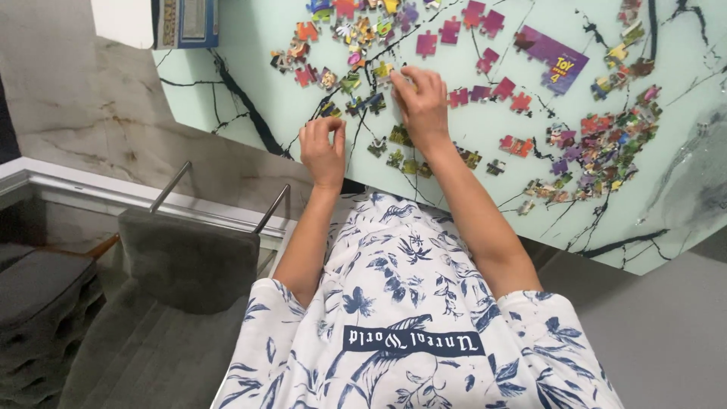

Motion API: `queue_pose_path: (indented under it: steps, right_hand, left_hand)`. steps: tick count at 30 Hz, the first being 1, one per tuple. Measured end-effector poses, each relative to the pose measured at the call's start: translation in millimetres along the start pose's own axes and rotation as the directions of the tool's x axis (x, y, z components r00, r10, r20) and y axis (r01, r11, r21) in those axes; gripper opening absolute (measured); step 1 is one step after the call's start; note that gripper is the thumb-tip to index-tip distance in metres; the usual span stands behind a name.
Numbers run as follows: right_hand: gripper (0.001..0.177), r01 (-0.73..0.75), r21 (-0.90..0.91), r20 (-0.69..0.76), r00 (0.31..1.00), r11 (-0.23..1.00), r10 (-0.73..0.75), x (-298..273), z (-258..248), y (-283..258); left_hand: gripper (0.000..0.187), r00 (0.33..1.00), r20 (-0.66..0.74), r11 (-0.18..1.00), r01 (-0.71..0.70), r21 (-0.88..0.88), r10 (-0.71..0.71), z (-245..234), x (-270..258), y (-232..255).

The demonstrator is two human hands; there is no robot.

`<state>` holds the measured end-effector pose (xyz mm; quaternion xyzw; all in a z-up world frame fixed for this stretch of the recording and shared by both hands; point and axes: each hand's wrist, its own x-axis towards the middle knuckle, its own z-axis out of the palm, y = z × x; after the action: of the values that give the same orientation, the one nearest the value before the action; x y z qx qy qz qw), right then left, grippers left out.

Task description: Assembling a jigsaw puzzle on a table.

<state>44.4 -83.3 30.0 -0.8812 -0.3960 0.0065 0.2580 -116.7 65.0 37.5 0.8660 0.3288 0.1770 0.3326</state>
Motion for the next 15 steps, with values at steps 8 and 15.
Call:
queue_pose_path:
  steps: [8,15]
  right_hand:
    - [0.019,-0.045,0.007,-0.059,0.997,0.999,0.046,23,11,2]
    - [0.035,-0.097,-0.043,0.019,0.995,0.994,0.098,-13,8,-33]
  left_hand:
    - [0.02,0.979,0.063,0.972,-0.201,0.125,0.195,5,-4,-9]
    - [0.03,0.943,0.103,0.929,-0.331,0.164,0.318,6,-15,-25]
